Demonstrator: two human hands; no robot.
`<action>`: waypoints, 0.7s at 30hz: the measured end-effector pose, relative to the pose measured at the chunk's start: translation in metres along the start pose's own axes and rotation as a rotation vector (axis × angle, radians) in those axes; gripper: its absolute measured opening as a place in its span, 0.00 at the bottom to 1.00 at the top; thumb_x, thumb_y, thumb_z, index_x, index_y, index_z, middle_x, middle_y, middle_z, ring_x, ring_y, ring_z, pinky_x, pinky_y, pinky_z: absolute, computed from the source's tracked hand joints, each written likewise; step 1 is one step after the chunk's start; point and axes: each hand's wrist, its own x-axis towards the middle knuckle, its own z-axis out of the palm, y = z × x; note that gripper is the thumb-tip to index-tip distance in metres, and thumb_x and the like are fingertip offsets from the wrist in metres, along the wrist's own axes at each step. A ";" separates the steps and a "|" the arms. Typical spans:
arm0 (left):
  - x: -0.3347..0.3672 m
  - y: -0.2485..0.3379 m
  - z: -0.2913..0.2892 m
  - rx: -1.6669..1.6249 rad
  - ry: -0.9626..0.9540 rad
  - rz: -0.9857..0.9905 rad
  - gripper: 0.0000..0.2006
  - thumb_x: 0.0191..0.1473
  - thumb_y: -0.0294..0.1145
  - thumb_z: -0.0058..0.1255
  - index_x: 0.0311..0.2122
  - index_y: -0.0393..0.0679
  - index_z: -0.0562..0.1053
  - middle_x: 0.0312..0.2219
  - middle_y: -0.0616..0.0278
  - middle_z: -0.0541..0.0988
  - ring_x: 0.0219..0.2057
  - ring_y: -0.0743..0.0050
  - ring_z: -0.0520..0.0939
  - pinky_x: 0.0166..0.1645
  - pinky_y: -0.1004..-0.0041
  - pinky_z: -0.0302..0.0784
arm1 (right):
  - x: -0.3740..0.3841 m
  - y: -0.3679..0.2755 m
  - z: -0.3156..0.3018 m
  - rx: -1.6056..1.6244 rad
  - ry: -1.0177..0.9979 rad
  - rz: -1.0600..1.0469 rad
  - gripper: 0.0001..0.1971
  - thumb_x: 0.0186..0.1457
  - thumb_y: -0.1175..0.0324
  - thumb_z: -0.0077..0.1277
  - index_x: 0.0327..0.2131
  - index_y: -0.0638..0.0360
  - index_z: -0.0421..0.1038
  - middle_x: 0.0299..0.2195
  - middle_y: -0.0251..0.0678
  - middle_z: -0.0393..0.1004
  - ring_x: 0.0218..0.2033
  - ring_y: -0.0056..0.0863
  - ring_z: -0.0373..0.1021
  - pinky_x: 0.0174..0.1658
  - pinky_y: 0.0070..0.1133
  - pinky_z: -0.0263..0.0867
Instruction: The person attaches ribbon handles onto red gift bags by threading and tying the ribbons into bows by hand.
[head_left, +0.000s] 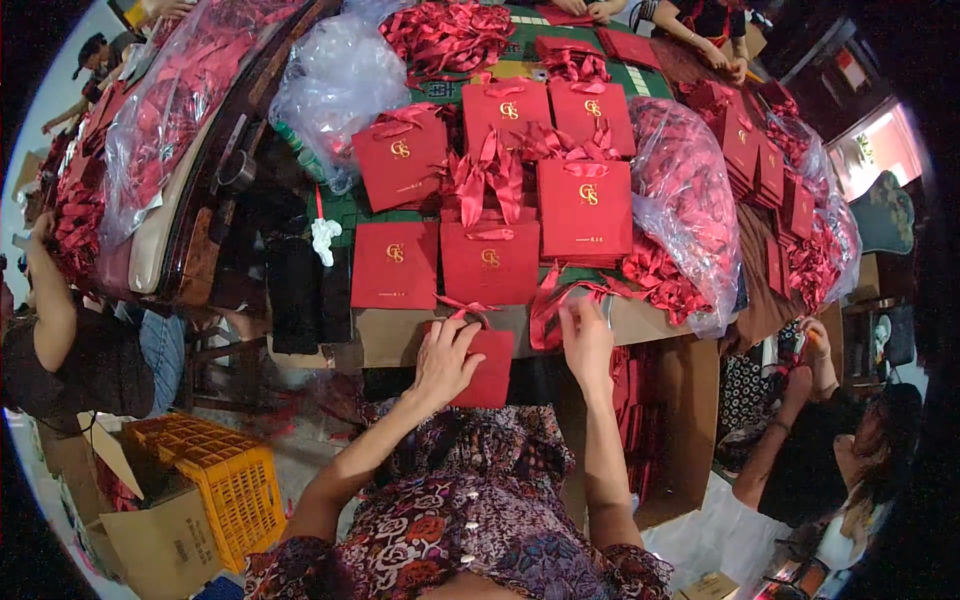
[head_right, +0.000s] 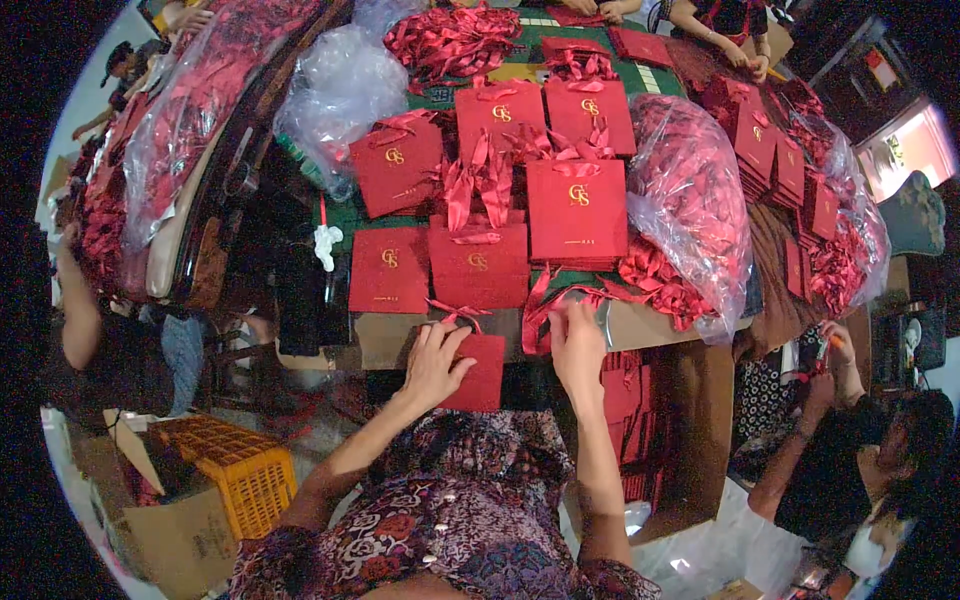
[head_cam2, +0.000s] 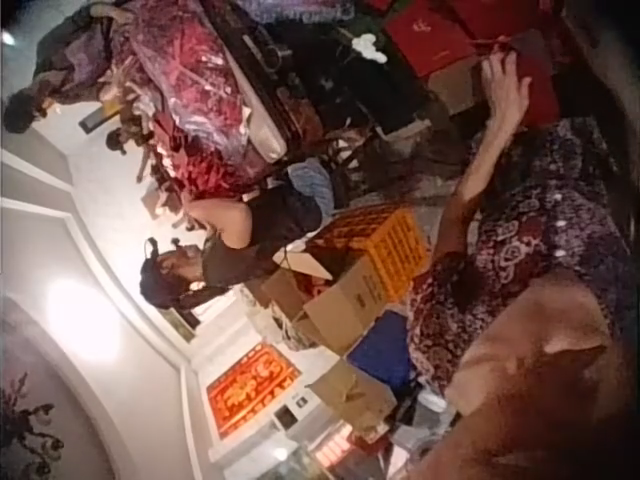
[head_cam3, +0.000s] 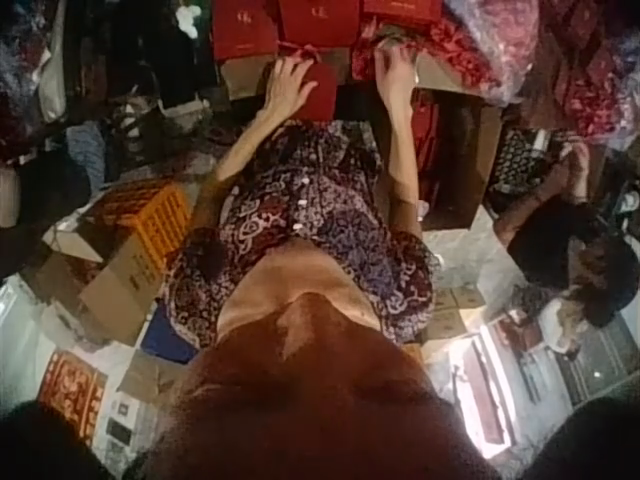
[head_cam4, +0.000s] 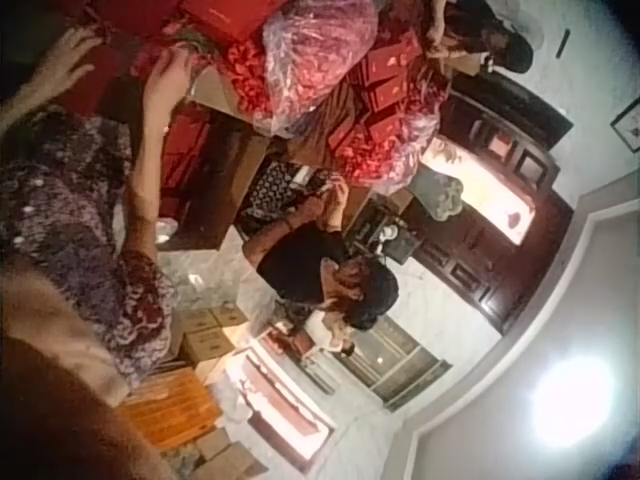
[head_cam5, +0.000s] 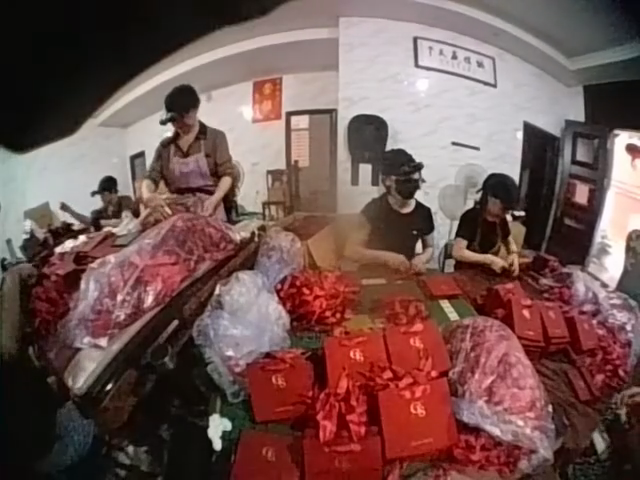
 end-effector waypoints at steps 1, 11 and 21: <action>0.000 -0.001 0.001 -0.026 0.011 -0.004 0.25 0.47 0.33 0.63 0.51 0.37 0.71 0.44 0.50 0.70 0.46 0.49 0.70 0.50 0.59 0.69 | 0.006 -0.002 0.004 0.131 0.070 -0.018 0.08 0.58 0.68 0.54 0.37 0.61 0.71 0.31 0.45 0.74 0.33 0.45 0.73 0.35 0.34 0.68; 0.003 -0.003 0.003 -0.152 0.067 -0.056 0.22 0.43 0.32 0.66 0.46 0.43 0.73 0.42 0.53 0.71 0.45 0.48 0.72 0.49 0.57 0.71 | 0.041 -0.010 0.028 0.192 0.144 -0.033 0.08 0.57 0.69 0.56 0.33 0.63 0.71 0.31 0.41 0.74 0.30 0.38 0.72 0.34 0.30 0.67; 0.022 0.001 -0.005 -0.067 0.126 -0.102 0.16 0.40 0.30 0.66 0.35 0.46 0.73 0.31 0.60 0.76 0.37 0.54 0.76 0.41 0.59 0.73 | -0.024 -0.041 0.019 0.491 -0.238 0.057 0.08 0.58 0.69 0.56 0.37 0.63 0.74 0.30 0.40 0.79 0.31 0.23 0.76 0.33 0.21 0.70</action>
